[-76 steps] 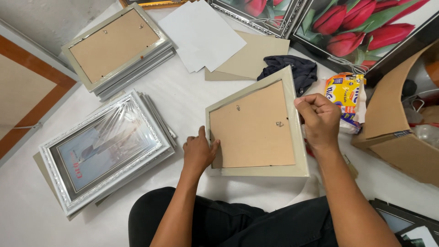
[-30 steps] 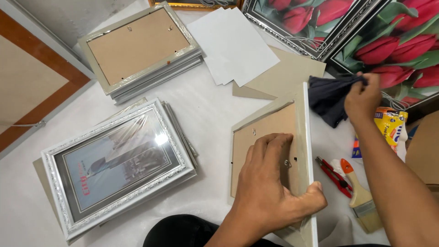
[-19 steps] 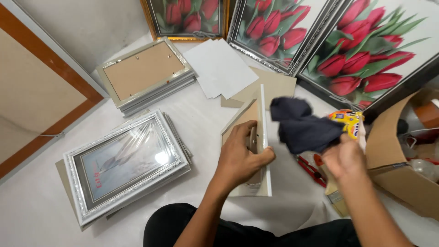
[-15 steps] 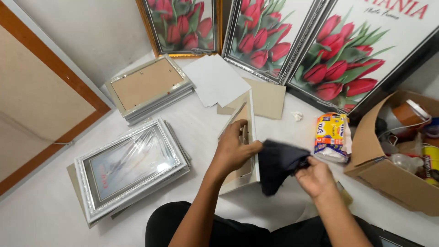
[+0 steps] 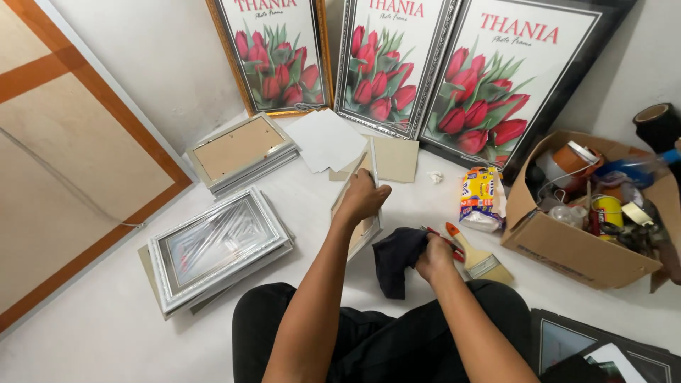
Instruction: Assembling picture frames by cleaning glass, placing it in the frame, and adding backing boards.
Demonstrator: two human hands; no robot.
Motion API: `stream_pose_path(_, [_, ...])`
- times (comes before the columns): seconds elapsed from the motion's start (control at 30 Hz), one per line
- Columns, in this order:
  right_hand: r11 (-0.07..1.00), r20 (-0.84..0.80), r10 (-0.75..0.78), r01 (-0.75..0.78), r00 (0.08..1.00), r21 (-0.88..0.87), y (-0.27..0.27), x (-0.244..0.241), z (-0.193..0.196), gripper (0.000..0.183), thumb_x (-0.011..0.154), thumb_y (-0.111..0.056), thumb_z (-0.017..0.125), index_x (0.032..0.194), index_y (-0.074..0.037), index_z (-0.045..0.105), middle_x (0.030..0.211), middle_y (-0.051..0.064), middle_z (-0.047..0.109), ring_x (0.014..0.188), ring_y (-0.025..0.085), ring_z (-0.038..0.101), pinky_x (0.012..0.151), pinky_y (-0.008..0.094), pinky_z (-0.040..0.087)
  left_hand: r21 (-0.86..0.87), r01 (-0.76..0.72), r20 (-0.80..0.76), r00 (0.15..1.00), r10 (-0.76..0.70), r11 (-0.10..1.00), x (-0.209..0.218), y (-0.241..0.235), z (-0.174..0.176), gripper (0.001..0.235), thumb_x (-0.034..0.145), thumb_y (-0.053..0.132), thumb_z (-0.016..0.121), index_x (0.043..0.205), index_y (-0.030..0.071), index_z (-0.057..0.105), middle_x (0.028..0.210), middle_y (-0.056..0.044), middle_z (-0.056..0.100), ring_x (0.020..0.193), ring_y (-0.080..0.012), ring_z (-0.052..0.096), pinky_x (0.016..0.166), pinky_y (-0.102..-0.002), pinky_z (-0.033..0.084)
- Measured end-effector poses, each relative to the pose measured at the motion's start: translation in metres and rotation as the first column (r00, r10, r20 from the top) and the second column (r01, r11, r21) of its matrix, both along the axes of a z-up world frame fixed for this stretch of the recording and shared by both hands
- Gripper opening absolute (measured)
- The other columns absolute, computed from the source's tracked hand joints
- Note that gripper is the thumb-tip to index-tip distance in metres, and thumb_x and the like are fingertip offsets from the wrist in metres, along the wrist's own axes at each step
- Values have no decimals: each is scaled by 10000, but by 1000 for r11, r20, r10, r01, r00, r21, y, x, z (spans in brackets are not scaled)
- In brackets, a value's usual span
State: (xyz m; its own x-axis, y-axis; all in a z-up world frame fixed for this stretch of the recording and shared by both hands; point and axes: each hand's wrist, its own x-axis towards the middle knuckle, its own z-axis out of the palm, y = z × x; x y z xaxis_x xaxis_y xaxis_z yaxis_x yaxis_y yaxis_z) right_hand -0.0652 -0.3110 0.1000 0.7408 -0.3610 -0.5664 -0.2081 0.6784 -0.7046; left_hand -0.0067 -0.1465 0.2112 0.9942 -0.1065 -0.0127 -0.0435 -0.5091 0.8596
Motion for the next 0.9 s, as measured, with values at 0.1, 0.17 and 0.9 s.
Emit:
stream_pose_path(0.1, [999, 61, 48, -48, 997, 1, -3, -19, 12, 490, 991, -244, 565, 1393, 16, 458, 1333, 233, 585, 1314, 402, 566, 1083, 612, 394, -98, -12, 12, 1000, 13, 995, -29, 2, 27, 642, 799, 247, 644, 1299, -134, 511, 1299, -361, 537, 1217, -585, 567, 1042, -632, 470])
stream_pose_path(0.17, [997, 72, 52, -55, 996, 47, -8, -23, -5, 436, 989, -253, 561, 1344, -7, 507, 1269, 203, 617, 1251, 381, 606, 1047, 567, 439, -112, -16, 17, 1000, 18, 994, -23, 6, 17, 666, 810, 267, 651, 1327, -127, 510, 1290, -359, 556, 1220, -568, 576, 1030, -620, 483])
stream_pose_path(0.9, [852, 298, -29, -132, 954, 506, -4, -52, 62, 328, 927, -415, 618, 1037, -108, 649, 994, 78, 712, 946, 240, 715, 882, 380, 596, -221, -67, -38, 997, 60, 973, -31, 30, 24, 806, 814, 323, 730, 1459, -84, 468, 1383, -347, 568, 1285, -500, 567, 1014, -647, 492])
